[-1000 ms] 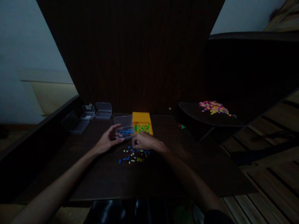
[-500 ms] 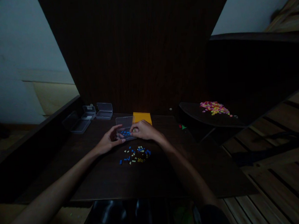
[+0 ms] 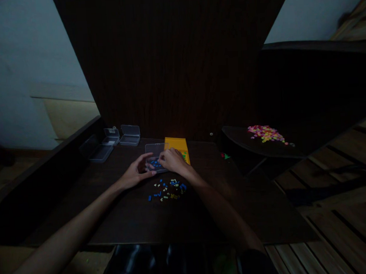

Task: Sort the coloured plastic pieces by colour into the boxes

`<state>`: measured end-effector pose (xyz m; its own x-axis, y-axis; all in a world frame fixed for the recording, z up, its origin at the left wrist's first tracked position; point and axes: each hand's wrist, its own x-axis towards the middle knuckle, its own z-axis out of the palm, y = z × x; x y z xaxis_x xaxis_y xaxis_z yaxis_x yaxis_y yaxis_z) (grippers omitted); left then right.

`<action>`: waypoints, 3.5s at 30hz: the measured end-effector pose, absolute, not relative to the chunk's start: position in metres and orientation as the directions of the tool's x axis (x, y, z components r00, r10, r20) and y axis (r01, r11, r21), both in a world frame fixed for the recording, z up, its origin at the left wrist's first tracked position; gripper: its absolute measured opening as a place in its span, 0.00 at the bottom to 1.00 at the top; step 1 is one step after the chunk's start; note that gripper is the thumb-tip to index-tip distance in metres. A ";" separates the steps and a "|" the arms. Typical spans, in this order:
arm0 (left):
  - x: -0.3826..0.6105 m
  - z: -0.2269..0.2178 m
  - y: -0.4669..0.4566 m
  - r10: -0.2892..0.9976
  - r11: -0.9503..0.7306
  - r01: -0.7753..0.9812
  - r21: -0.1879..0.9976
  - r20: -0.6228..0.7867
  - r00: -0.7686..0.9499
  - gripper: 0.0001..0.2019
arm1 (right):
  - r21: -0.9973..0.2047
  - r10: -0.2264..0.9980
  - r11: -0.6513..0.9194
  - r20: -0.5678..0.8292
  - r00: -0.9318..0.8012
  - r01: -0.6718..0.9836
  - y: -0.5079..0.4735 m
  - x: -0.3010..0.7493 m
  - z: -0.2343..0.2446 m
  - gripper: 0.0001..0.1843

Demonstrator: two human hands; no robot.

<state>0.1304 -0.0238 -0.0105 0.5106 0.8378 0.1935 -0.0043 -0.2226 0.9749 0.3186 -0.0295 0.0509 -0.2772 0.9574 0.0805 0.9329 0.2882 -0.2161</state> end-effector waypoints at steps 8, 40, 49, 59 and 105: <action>0.130 -0.011 -0.023 0.842 -0.231 0.002 0.973 0.199 0.502 0.37 | -0.271 0.950 0.311 0.096 -0.296 0.911 -0.031 0.329 0.055 0.14; 0.128 -0.008 -0.021 0.869 -0.232 -0.001 0.973 0.208 0.449 0.36 | -0.280 0.759 0.609 -0.067 -0.648 0.742 -0.053 0.338 0.027 0.11; 0.129 -0.008 -0.021 0.864 -0.241 -0.001 0.971 0.215 0.455 0.35 | -0.291 0.783 0.577 -0.069 -0.619 0.763 -0.052 0.338 0.024 0.08; 0.129 -0.007 -0.021 0.867 -0.245 0.013 0.969 0.213 0.450 0.36 | -0.288 0.781 0.569 -0.105 -0.616 0.770 -0.049 0.346 0.024 0.08; 0.127 -0.005 -0.020 0.867 -0.259 0.006 0.966 0.230 0.442 0.36 | -0.286 0.798 0.556 -0.081 -0.598 0.781 -0.061 0.336 0.029 0.11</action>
